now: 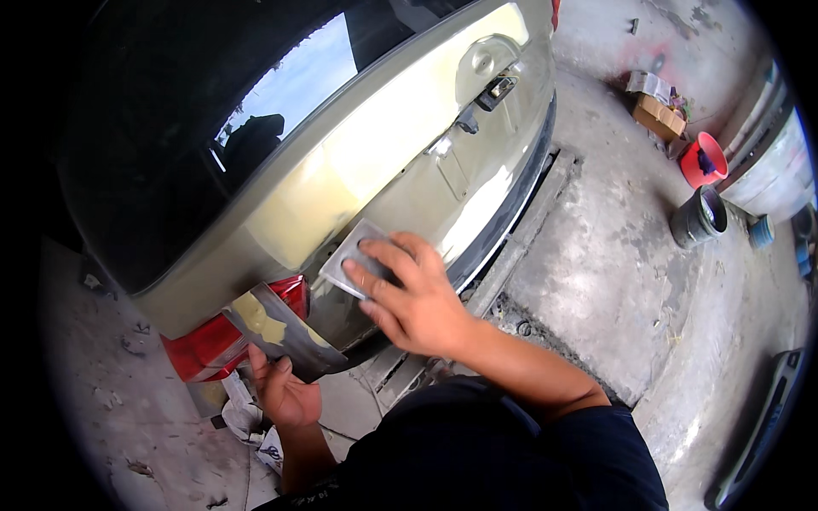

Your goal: The person prepares sandpaper and then applies a yellow filler paste to a damaged area on the rear bumper of a gold car using a spreader tool. They smooth the filler over the surface and inspect the application.

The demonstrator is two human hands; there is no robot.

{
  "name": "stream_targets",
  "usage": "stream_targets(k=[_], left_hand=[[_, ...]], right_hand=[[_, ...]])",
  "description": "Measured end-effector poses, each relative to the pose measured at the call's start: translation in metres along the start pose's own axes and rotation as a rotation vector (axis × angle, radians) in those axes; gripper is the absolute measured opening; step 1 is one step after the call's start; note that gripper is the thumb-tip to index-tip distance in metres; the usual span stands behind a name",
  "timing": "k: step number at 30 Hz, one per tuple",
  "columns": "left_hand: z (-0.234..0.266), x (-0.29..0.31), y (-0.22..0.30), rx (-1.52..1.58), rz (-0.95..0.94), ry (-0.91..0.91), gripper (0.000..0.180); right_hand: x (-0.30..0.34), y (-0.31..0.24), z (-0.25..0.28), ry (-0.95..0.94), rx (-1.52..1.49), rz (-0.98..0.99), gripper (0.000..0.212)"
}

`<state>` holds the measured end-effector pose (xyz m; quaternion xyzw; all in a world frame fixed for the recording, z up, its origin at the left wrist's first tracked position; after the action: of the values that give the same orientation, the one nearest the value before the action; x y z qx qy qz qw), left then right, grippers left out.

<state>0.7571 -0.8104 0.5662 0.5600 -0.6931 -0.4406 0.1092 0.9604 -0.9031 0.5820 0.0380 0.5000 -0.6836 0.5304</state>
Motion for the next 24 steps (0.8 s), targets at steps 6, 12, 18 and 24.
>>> stream_targets(k=[6,12,18,24], left_hand=[[-0.017,-0.003,-0.001,0.125,-0.069,-0.052,0.064],[-0.005,-0.006,0.016,0.043,-0.109,-0.077,0.065],[0.001,-0.002,0.012,0.039,-0.086,-0.030,0.067],[0.014,0.001,0.010,-0.006,-0.077,0.035,0.067]], right_hand=[[0.016,-0.018,-0.005,-0.363,-0.620,0.158,0.049],[-0.039,-0.015,0.016,0.015,0.280,-0.054,0.053],[-0.091,-0.027,0.020,0.163,0.443,-0.075,0.048],[-0.075,-0.046,-0.008,0.068,0.492,-0.108,0.048]])
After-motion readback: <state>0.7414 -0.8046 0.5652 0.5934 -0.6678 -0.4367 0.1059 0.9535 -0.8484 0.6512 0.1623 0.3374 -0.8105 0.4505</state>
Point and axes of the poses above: each hand's wrist, its own x-axis away from the middle knuckle, its own z-axis out of the back of the hand, y = z × x, the point moved 6 cm from there along -x, towards the middle knuckle, and after that the axes turned 14 degrees about -z, right-handed, at the moved point
